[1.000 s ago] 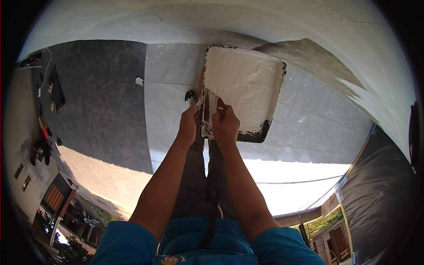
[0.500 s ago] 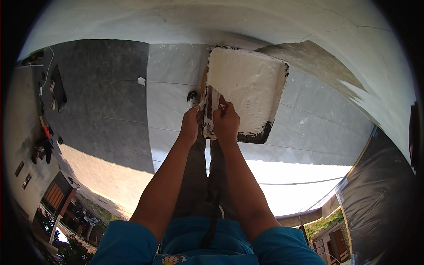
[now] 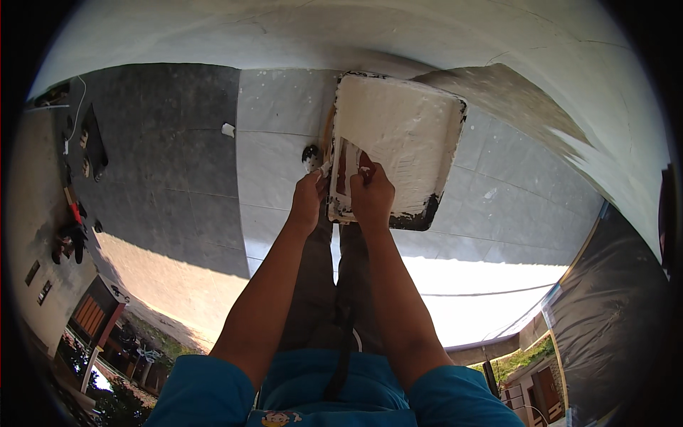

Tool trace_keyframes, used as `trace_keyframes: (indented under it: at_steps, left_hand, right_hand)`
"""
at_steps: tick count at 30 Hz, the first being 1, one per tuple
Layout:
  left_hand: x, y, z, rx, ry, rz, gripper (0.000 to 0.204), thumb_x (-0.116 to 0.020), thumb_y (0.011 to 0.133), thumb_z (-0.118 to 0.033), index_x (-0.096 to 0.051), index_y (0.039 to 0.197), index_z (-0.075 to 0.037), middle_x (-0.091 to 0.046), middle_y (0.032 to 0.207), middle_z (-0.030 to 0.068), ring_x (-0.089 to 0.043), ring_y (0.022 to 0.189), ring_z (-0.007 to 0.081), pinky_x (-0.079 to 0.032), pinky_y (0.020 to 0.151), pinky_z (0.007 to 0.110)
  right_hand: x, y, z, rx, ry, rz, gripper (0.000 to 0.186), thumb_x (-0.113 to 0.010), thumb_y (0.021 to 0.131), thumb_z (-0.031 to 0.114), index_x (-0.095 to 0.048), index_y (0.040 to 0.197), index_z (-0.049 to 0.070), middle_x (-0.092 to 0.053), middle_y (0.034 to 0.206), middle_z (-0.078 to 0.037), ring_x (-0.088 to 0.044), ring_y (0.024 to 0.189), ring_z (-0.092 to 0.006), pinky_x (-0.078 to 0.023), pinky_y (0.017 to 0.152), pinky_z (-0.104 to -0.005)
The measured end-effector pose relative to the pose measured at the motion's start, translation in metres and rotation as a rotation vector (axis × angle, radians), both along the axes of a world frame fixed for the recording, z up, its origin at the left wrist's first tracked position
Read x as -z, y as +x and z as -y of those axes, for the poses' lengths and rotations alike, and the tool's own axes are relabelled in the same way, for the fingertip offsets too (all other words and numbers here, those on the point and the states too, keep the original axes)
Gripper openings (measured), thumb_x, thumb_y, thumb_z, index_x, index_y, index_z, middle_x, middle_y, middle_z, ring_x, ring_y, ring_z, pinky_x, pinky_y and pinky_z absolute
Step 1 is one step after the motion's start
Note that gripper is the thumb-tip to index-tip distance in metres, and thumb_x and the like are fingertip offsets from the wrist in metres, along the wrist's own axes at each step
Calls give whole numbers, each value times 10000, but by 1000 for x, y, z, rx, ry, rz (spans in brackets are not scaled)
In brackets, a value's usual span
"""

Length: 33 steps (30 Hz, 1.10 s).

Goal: Applying putty or filler to cracks and imperfections in an exterior wall.

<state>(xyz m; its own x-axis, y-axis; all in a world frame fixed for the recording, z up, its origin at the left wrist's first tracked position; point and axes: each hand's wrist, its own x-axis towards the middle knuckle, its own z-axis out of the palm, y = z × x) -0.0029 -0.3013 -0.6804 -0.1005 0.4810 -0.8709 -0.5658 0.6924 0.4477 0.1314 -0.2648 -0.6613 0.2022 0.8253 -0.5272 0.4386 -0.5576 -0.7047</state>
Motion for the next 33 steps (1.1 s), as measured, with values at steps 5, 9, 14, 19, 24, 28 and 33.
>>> trace_keyframes:
  at_steps: [5, 9, 14, 19, 24, 28, 33]
  left_hand:
    - [1, -2, 1, -4, 7, -12, 416, -436, 1005, -318, -576, 1264, -25, -610, 1232, 75, -564, 1155, 186, -393, 1057, 350]
    - [0, 0, 2, -18, -26, -26, 420, -441, 1003, -322, -573, 1268, -24, -611, 1235, 74, -563, 1163, 187, -393, 1057, 349]
    - [2, 0, 3, -47, 25, 27, 404, -511, 978, -329, -540, 1275, -57, -571, 1290, 64, -533, 1178, 187, -392, 1069, 364]
    - [-8, 3, -3, -28, -20, -8, 422, -478, 991, -333, -551, 1288, -42, -580, 1291, 67, -538, 1194, 186, -373, 1086, 353]
    - [-5, 4, 0, -10, -4, -27, 456, -449, 1004, -349, -563, 1307, -27, -597, 1274, 71, -538, 1211, 185, -361, 1089, 347]
    - [5, -3, 6, -19, -31, -12, 461, -484, 988, -350, -532, 1320, -33, -562, 1320, 70, -515, 1241, 194, -353, 1104, 361]
    - [0, 2, 0, -36, -60, -6, 417, -504, 984, -320, -521, 1303, -52, -556, 1300, 58, -522, 1211, 192, -363, 1099, 366]
  right_hand:
    - [4, 1, 0, -14, -28, 52, 305, -615, 835, 183, -641, 1072, -8, -697, 836, -215, -694, 793, -393, -535, 723, -438]
    - [-9, 15, -6, 102, -2, 20, 317, -615, 831, 182, -646, 1081, -11, -696, 838, -221, -694, 793, -393, -535, 726, -439]
    - [2, 21, -4, -95, -28, 114, 304, -606, 828, 187, -660, 1052, -11, -701, 844, -213, -689, 798, -399, -532, 738, -446]
    - [-6, 40, -10, 147, 4, 173, 270, -587, 830, 180, -655, 1016, -4, -694, 811, -197, -676, 746, -401, -525, 693, -440]
    - [5, 34, -20, -94, -2, 163, 264, -575, 834, 178, -639, 999, -17, -696, 824, -219, -684, 763, -407, -533, 709, -467]
    - [-5, 31, -27, -184, -61, 117, 276, -578, 842, 181, -635, 1029, -13, -689, 846, -230, -681, 789, -409, -530, 711, -472]
    - [4, 37, -47, -145, 46, 172, 276, -579, 850, 167, -636, 1054, -10, -682, 846, -234, -673, 798, -412, -527, 727, -467]
